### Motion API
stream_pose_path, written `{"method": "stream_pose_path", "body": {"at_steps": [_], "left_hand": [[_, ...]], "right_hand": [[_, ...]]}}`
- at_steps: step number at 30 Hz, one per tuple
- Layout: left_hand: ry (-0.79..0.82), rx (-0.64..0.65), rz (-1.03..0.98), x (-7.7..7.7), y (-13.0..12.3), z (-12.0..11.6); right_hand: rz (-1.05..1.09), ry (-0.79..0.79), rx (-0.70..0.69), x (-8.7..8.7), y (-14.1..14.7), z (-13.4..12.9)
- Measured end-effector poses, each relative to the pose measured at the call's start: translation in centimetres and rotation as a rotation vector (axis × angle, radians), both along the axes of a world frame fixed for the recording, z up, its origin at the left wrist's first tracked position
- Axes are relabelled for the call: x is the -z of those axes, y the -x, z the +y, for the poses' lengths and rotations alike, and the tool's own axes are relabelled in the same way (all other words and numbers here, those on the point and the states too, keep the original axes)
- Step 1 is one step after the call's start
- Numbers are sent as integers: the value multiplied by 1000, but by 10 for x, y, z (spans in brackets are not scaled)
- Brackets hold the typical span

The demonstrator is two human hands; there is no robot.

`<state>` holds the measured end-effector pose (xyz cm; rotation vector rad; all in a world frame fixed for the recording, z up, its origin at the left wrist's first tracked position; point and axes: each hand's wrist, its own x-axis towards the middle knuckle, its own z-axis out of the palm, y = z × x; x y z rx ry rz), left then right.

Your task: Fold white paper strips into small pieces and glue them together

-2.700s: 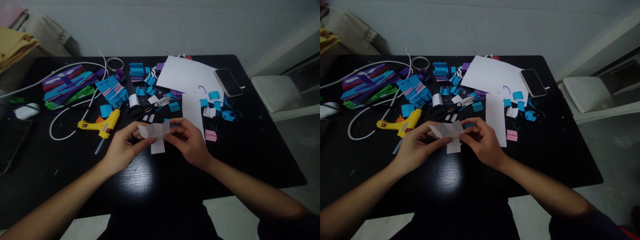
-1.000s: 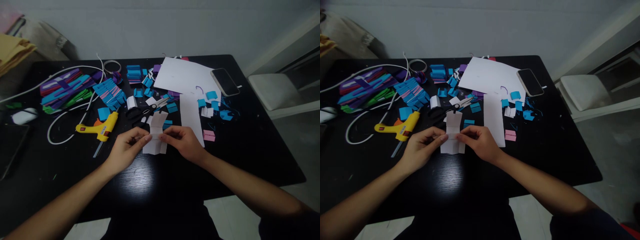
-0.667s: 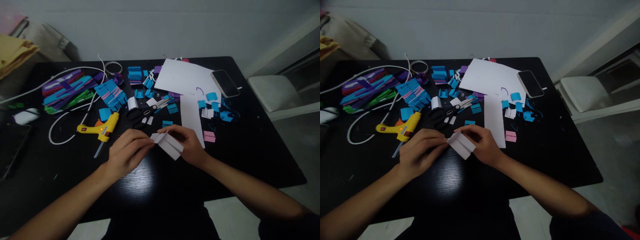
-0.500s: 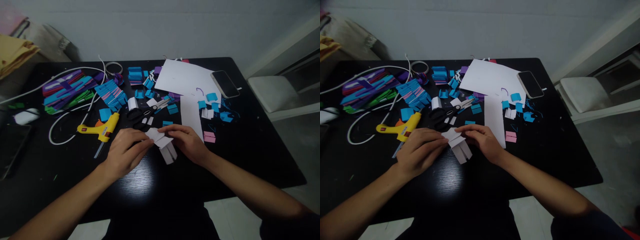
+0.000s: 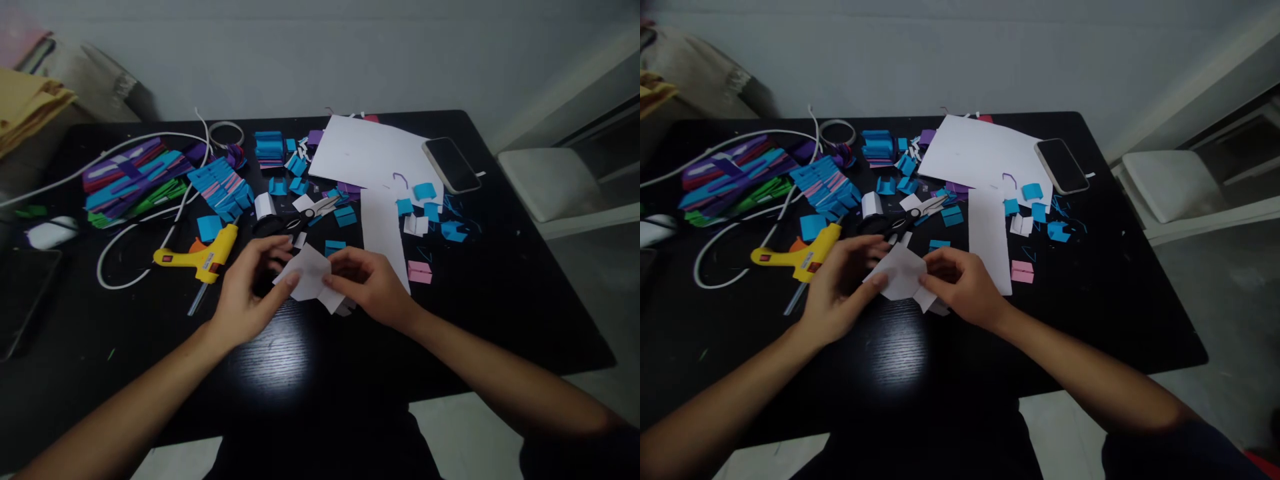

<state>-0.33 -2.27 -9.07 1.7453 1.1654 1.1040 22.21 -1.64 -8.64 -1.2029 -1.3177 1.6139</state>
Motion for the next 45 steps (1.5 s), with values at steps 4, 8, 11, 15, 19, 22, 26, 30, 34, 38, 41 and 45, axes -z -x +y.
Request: {"method": "stream_pose_path", "body": {"at_steps": [4,8,11,15,19,22,26,30,34,38,41,45], "left_hand": [[303,123,-171,2,-6,-2],[387,106,-198,1,-10,-4],[414,71,-184,2,-9,-4],[397,61,-144,2,-7,-4],[375,75,-110,3,-5,-5],[353,65,-105,2,-4,-5],[372,71,-172,-3,-3,-1],[333,86,-143,-6,0,3],[316,97,-86,-5,3,2],[307,135,-94,-4,2,1],[313,176,-106,-5,3,0],[343,243,-123,-7,3,-1]], "right_hand": [[-156,-200,-55,-3,1,-4],[-222,-290,-97,-4,1,-7],[-183,-214,-36,-2,2,-8],[-136,-191,25,-2,2,-8],[-93,-159,24,-4,2,-6],[-67,-120,26,-4,2,-3],[-21,-81,17,-5,0,0],[22,-23,-26,-6,-3,3],[70,101,-85,-8,-6,5],[71,225,-178,-7,-7,7],[41,268,-219,-4,-6,6],[10,254,-215,-2,-6,3]]}}
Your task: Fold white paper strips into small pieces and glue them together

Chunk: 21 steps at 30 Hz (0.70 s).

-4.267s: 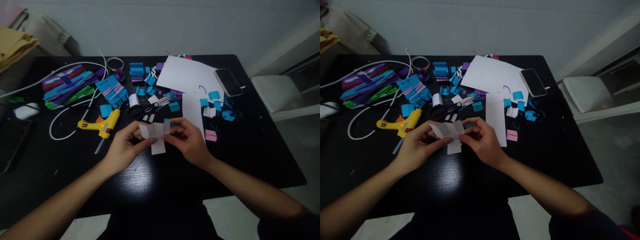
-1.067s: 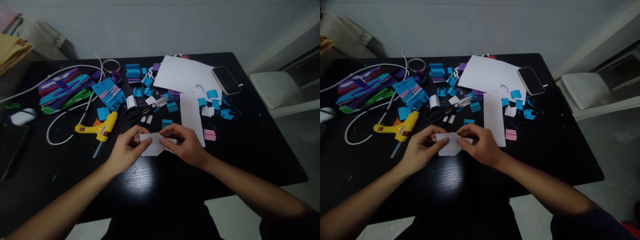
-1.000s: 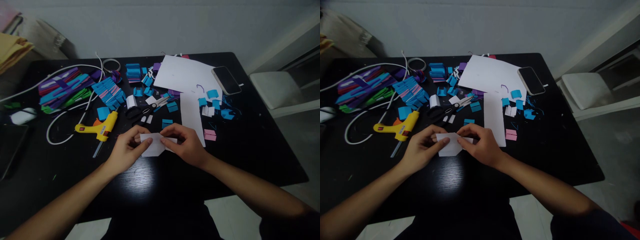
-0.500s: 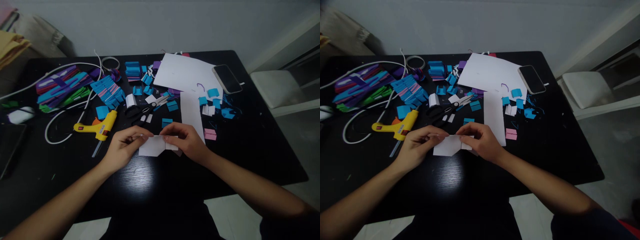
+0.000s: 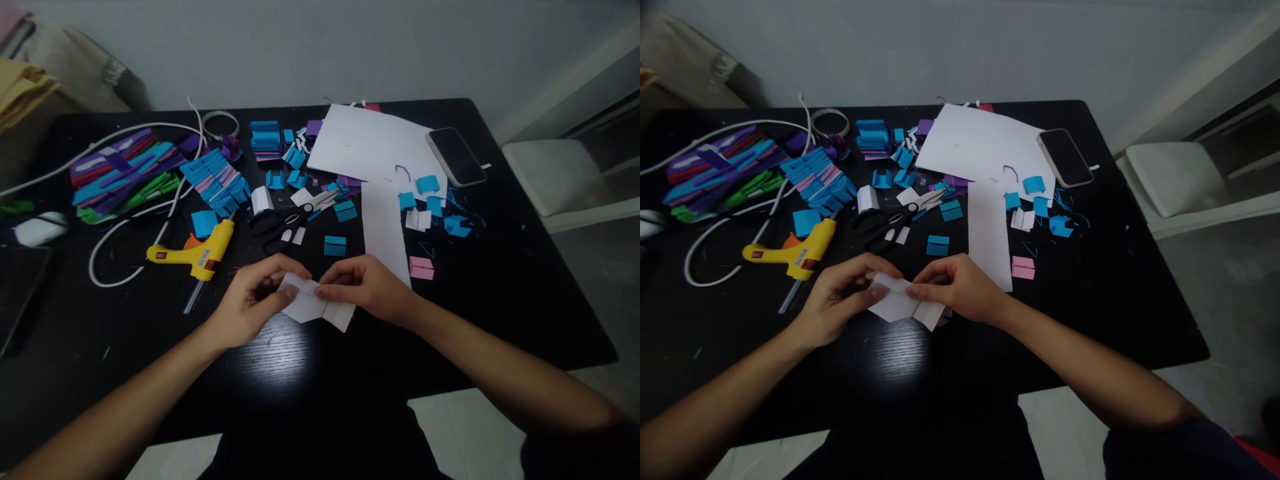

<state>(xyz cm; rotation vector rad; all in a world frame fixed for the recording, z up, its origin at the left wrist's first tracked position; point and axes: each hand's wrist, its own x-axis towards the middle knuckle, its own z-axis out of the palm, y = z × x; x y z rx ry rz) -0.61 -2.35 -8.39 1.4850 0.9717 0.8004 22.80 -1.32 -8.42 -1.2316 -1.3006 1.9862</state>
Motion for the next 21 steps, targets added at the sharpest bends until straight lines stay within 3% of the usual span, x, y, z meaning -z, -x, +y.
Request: {"method": "stream_pose_path", "body": {"at_steps": [8,14,21], "left_hand": [[70,-31,104,0,-10,0],[13,-25,140,-3,-7,1],[99,-172,77,0,-2,2]], "right_hand": [[28,-59,13,1,5,-6],[9,-64,-68,2,3,-6],[39,-45,-50,0,3,-4]]}}
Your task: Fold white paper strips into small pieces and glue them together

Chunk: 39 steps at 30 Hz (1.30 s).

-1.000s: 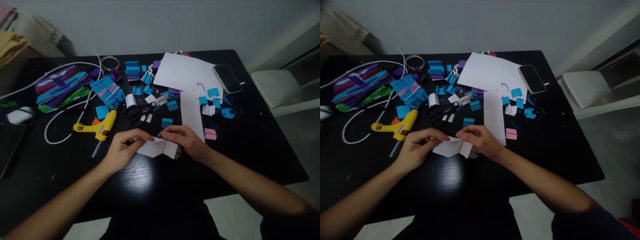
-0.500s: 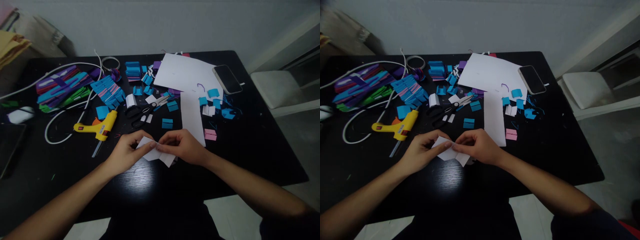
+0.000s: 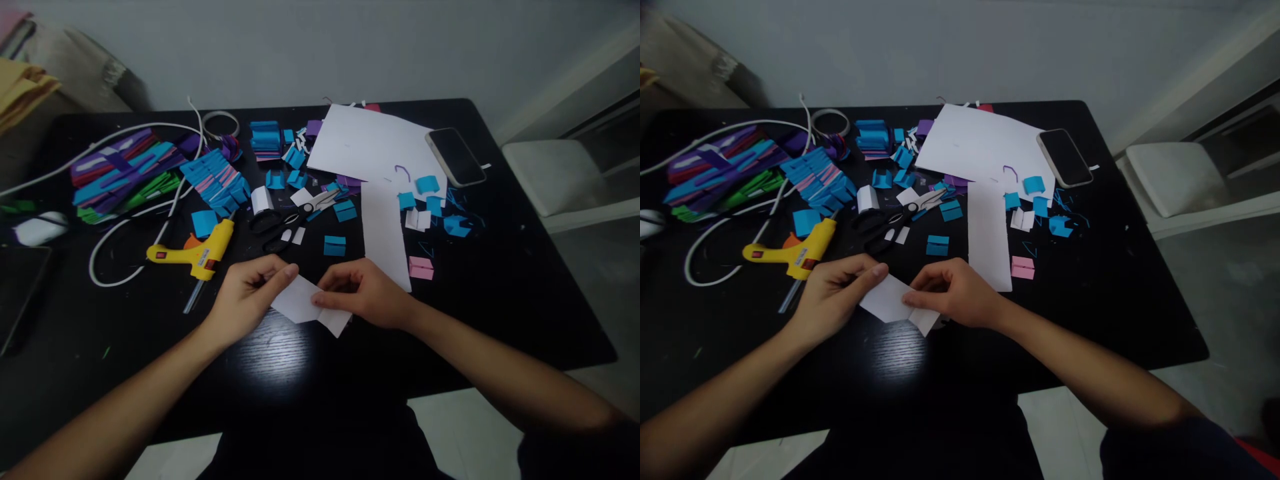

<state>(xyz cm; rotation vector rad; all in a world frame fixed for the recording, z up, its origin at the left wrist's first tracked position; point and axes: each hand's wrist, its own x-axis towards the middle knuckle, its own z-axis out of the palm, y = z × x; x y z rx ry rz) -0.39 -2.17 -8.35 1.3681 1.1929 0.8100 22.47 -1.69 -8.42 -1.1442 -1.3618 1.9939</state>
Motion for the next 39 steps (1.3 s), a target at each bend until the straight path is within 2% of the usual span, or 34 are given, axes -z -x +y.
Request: {"method": "stream_pose_path", "body": {"at_steps": [3,7,10,13,16,18,21,23,28,39], "left_hand": [[18,-52,-124,2,2,2],[11,89,-316,4,0,0],[-105,157,-188,3,-5,-4],[-243,123,-1,2,-8,-8],[-352,56,123,3,-10,-11],[-419,12,166,4,-10,-12],[-488,-13,171,4,-10,-10],[-477,5,158,4,-9,-8],[-425,70,157,2,-5,-3],[-400,27,148,-1,-7,-5]], "right_hand": [[61,-8,114,0,1,0],[153,-66,319,0,4,-1],[221,-40,380,0,7,-3],[214,-55,374,0,8,-4],[90,-171,334,0,10,-6],[31,-209,314,1,10,-7],[40,-165,278,3,10,-10],[28,-157,240,4,9,-11],[16,-279,231,0,4,-9],[-24,-259,236,-3,6,-7]]}}
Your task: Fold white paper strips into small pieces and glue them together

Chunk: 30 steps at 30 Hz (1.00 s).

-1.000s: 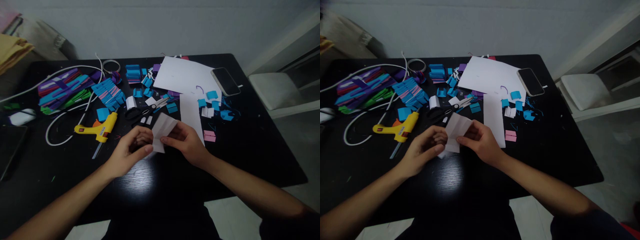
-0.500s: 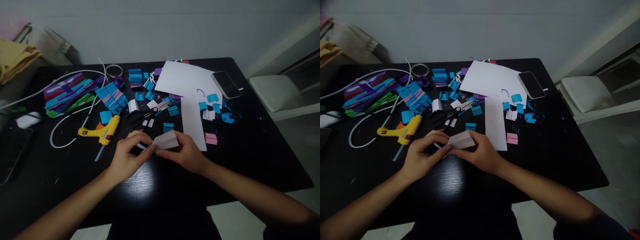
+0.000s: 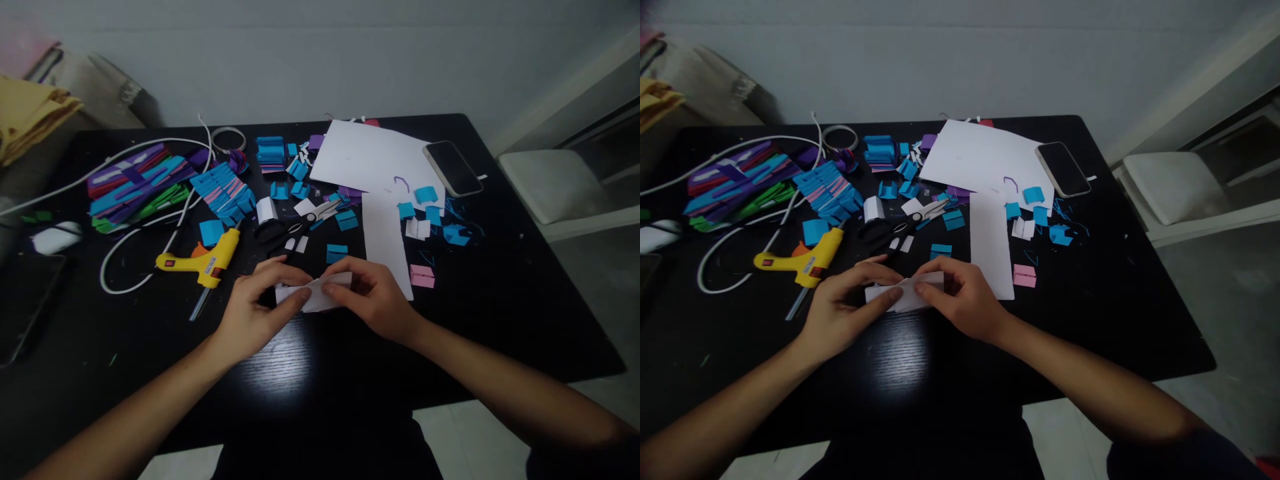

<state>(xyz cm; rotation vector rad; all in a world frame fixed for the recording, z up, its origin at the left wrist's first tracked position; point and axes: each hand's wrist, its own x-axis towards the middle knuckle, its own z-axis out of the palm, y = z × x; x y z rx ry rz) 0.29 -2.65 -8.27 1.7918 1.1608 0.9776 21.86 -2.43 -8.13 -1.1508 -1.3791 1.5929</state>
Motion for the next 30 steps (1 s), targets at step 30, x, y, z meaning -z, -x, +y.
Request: {"method": "stream_pose_path", "body": {"at_steps": [30], "left_hand": [[-121,87,87,-3,8,3]], "right_hand": [[-45,22,-46,2,-1,0]]}}
